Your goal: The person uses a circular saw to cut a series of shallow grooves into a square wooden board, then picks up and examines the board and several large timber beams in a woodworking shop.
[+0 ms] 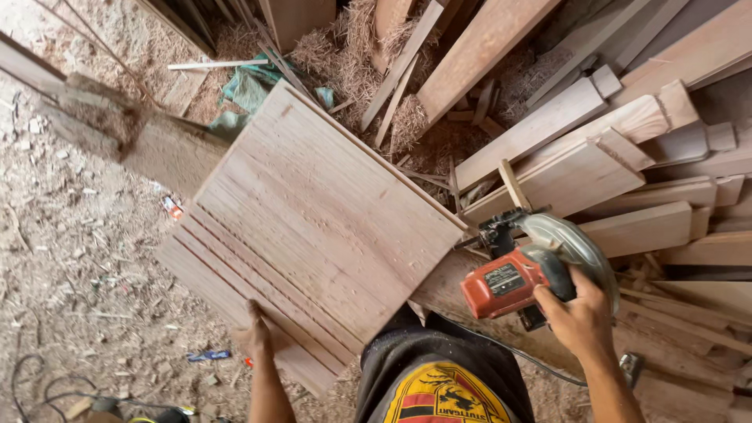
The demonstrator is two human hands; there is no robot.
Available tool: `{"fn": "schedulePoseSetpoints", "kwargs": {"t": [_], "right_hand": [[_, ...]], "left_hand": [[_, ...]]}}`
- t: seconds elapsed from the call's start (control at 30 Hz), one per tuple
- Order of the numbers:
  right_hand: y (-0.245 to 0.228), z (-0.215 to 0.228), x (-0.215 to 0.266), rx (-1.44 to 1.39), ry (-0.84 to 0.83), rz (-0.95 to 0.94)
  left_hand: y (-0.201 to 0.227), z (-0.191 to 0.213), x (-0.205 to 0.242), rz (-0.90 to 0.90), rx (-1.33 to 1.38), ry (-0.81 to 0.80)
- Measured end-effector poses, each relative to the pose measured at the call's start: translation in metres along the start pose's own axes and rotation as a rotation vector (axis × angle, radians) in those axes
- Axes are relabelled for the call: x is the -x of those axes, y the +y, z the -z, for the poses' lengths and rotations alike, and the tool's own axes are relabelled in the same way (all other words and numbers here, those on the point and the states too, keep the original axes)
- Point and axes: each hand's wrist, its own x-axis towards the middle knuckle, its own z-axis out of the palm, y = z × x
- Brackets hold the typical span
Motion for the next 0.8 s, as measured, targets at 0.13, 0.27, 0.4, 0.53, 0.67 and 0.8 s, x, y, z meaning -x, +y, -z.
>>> {"fn": "schedulePoseSetpoints", "kwargs": {"t": [0.13, 0.27, 0.4, 0.53, 0.67, 0.8], "right_hand": [[0.042, 0.031, 0.015, -0.042, 0.029, 0.045], [0.067, 0.056, 0.026, -0.077, 0.009, 0.062], [0.08, 0.072, 0.028, -0.023, 0.063, 0.219], [0.088, 0.08, 0.032, -0.039, 0.041, 0.191], [0.088, 0.083, 0.034, -0.028, 0.053, 0.263], [0.086, 0.082, 0.037, -0.035, -0.025, 0.178]], "left_hand": [[-0.042, -0.008, 0.026, 0.102, 0.186, -0.047], [-0.047, -0.028, 0.088, 0.312, 0.164, -0.143], [-0.031, -0.077, 0.178, 0.541, 0.501, -0.145], [-0.039, -0.113, 0.26, 0.54, 0.911, -0.373], [-0.05, -0.121, 0.319, 0.547, 1.016, -0.713], [-0.073, -0.091, 0.304, 0.156, 0.476, -1.31]]}}
